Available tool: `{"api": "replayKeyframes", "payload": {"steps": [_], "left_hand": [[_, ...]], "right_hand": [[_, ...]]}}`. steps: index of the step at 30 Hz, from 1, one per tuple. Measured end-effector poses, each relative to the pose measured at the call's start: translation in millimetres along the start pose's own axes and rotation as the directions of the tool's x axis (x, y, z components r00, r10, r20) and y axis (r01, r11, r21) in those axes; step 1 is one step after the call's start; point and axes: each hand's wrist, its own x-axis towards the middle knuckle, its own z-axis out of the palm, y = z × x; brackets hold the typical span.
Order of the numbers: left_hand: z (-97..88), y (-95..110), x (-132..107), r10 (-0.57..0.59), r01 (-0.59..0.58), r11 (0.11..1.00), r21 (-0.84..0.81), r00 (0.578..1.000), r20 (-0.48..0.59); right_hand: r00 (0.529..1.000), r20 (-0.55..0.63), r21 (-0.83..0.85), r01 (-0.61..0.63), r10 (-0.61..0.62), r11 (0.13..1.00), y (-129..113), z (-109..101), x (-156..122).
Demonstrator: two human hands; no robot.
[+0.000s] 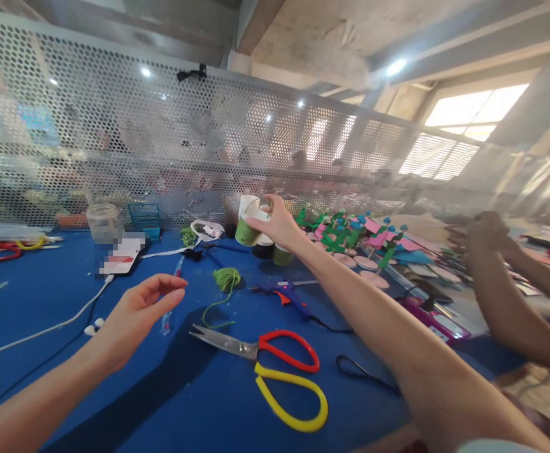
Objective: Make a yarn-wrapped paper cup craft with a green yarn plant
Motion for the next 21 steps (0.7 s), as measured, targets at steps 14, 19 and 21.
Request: {"api": "replayKeyframes", "payload": {"steps": [14,19,21], "left_hand": [[-30.9,-17,29,-0.005,-0.005,0.961,0.275,0.999,0.035],[-12.5,-23,52,0.171,-0.247,0.884,0.396,0.961,0.218],[-2.9,-23,59,0.216,-0.317,0.854,0.412,0.938,0.272]], "right_hand": [[0.981,0.187,-0.651,0.163,-0.051,0.741,39,86,43],[0.966,0.241,-0.696,0.239,-0.093,0.677,44,90,38],[0.964,0.248,-0.707,0.248,-0.096,0.663,44,88,37]]}}
